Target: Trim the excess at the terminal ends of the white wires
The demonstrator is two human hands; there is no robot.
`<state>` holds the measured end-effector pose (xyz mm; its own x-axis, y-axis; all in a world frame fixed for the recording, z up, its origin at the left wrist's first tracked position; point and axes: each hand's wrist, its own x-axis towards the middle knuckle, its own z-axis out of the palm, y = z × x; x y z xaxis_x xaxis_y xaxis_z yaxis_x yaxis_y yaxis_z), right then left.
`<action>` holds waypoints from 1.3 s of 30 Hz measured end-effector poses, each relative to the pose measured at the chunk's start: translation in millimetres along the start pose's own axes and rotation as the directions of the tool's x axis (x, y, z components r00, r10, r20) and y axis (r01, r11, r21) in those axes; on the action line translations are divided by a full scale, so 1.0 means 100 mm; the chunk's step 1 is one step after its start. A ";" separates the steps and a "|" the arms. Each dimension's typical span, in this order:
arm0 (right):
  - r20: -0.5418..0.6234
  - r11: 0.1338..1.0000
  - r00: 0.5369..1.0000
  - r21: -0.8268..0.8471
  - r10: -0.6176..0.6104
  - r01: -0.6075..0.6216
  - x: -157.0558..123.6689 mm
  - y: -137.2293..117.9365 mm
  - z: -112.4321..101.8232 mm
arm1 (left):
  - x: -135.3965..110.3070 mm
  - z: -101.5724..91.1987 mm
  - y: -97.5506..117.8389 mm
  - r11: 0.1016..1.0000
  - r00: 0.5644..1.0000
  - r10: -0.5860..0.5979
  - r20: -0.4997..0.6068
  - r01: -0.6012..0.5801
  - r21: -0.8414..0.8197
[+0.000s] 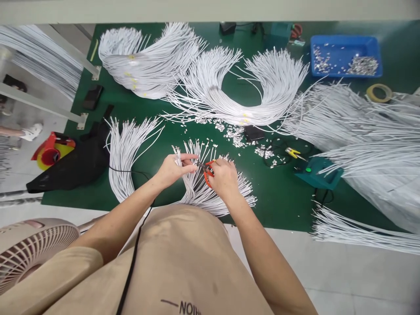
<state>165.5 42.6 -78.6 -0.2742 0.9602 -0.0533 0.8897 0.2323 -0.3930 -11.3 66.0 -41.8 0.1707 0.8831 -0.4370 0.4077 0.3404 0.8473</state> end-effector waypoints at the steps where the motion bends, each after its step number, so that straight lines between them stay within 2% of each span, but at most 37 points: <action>1: 0.005 1.000 1.000 -0.021 -0.008 0.008 -0.01 0.00 -0.01 | -0.01 0.01 0.01 1.000 1.000 -0.002 -0.001 0.002 0.006; 6: -0.005 0.991 0.999 -0.126 -0.035 0.034 -0.06 -0.01 -0.03 | -0.05 0.03 0.01 1.000 1.000 -0.004 -0.013 0.005 0.027; 10: -0.023 0.992 0.999 -0.119 -0.044 0.041 -0.11 0.00 -0.01 | -0.08 0.05 0.01 0.999 1.000 -0.010 -0.027 0.011 0.031; 13: -0.046 0.999 0.999 0.031 0.014 -0.013 -0.15 0.02 0.03 | -0.11 0.05 0.02 0.999 1.000 -0.007 -0.026 0.008 0.032; 15: -0.052 0.953 0.987 0.272 0.151 -0.131 -0.15 0.02 0.04 | -0.13 0.06 0.02 1.000 1.000 -0.001 -0.021 0.001 0.026; 16: -0.033 0.878 0.971 0.436 0.236 -0.199 -0.14 0.01 0.04 | -0.14 0.06 0.02 1.000 1.000 0.006 -0.015 -0.006 0.017; 18: 0.076 0.605 0.937 0.745 0.342 -0.281 -0.10 -0.04 0.02 | -0.16 0.08 0.02 1.000 1.000 0.026 0.002 -0.026 -0.004; 20: 0.199 0.294 0.936 0.912 0.289 -0.285 -0.08 -0.11 -0.01 | -0.18 0.11 0.02 0.998 0.998 0.053 0.031 -0.052 -0.032; 21: 0.234 0.177 0.944 0.944 0.234 -0.278 -0.07 -0.15 -0.02 | -0.19 0.13 0.02 0.997 0.997 0.065 0.048 -0.063 -0.052; 23: 0.242 0.033 0.954 0.967 0.179 -0.252 -0.08 -0.22 -0.02 | -0.22 0.17 0.04 0.993 0.994 0.078 0.081 -0.070 -0.099; 24: 0.219 0.010 0.955 0.974 0.202 -0.225 -0.10 -0.25 -0.02 | -0.23 0.20 0.04 0.990 0.993 0.077 0.091 -0.065 -0.125; 25: 0.176 0.027 0.951 0.982 0.254 -0.189 -0.13 -0.27 -0.02 | -0.24 0.22 0.05 0.987 0.993 0.069 0.093 -0.055 -0.148; 26: 0.112 0.091 0.939 0.985 0.324 -0.149 -0.16 -0.28 -0.01 | -0.25 0.24 0.05 0.985 0.994 0.058 0.090 -0.042 -0.170; 27: 0.030 0.199 0.919 0.973 0.393 -0.117 -0.19 -0.28 -0.01 | -0.25 0.26 0.05 0.981 0.995 0.047 0.084 -0.030 -0.193; 29: -0.162 0.495 0.863 0.861 0.479 -0.113 -0.25 -0.25 -0.04 | -0.26 0.28 0.04 0.973 0.998 0.034 0.059 -0.019 -0.231; 30: -0.248 0.643 0.843 0.752 0.477 -0.143 -0.28 -0.22 -0.07 | -0.26 0.29 0.03 0.971 0.998 0.033 0.045 -0.022 -0.237; 32: -0.341 0.858 0.853 0.467 0.396 -0.212 -0.32 -0.15 -0.13 | -0.25 0.30 0.02 0.972 0.999 0.045 0.012 -0.041 -0.232; 33: -0.348 0.918 0.874 0.324 0.340 -0.229 -0.34 -0.12 -0.16 | -0.25 0.31 0.01 0.972 0.998 0.055 -0.003 -0.054 -0.230; 35: -0.324 0.968 0.912 0.109 0.251 -0.227 -0.37 -0.09 -0.20 | -0.25 0.32 0.00 0.963 0.997 0.073 -0.018 -0.075 -0.260; 39: -0.319 0.975 0.928 -0.048 0.193 -0.219 -0.42 -0.14 -0.15 | -0.25 0.40 0.00 0.935 0.996 0.079 -0.047 -0.090 -0.344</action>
<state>170.0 1.7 -56.7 0.0336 0.9852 0.1680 0.9446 0.0237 -0.3274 20.9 31.1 -42.7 0.1598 0.9215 -0.3541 0.0571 0.3494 0.9352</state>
